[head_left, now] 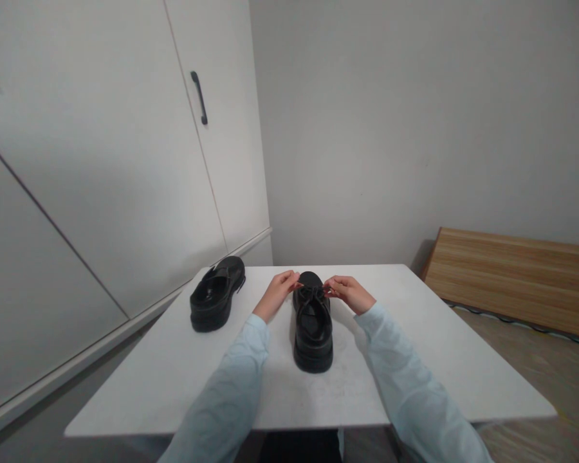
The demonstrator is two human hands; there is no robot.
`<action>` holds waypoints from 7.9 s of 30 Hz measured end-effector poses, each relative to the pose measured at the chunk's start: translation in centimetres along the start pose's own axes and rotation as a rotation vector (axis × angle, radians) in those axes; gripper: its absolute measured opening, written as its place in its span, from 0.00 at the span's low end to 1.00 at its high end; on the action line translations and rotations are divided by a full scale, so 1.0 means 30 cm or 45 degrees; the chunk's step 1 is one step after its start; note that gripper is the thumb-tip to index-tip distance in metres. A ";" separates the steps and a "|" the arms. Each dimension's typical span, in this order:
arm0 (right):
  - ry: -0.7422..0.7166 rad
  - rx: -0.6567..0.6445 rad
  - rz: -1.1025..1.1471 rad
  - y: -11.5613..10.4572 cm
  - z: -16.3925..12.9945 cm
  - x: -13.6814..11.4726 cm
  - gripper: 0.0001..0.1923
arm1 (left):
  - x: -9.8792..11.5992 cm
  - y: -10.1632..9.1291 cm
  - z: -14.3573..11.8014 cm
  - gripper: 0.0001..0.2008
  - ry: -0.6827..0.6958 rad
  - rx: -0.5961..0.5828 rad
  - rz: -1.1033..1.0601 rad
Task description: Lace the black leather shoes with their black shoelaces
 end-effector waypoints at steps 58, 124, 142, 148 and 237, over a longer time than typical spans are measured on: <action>-0.070 -0.280 0.593 0.013 -0.045 -0.096 0.18 | 0.084 -0.001 -0.036 0.14 -0.237 -0.276 -0.808; -0.303 -0.284 -0.716 0.015 -0.053 -0.050 0.16 | 0.057 -0.017 -0.021 0.15 0.244 -0.393 0.701; 0.086 -0.563 -0.337 0.028 -0.077 -0.060 0.18 | 0.066 -0.018 -0.028 0.14 0.191 -0.439 0.752; 0.089 -0.464 -0.129 0.040 -0.067 -0.049 0.19 | 0.060 -0.024 -0.021 0.11 0.230 -0.480 0.746; -0.516 0.203 -0.880 0.072 -0.079 -0.045 0.12 | 0.065 0.058 -0.077 0.06 0.268 -0.096 0.649</action>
Point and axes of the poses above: each hand's wrist, its own z-axis towards the middle knuckle, its own y-axis out of the palm, x = y × z, the point moved 3 cm from there along z, towards the middle knuckle, and after that the axes turned 13 degrees about x, right-handed, at the moved point
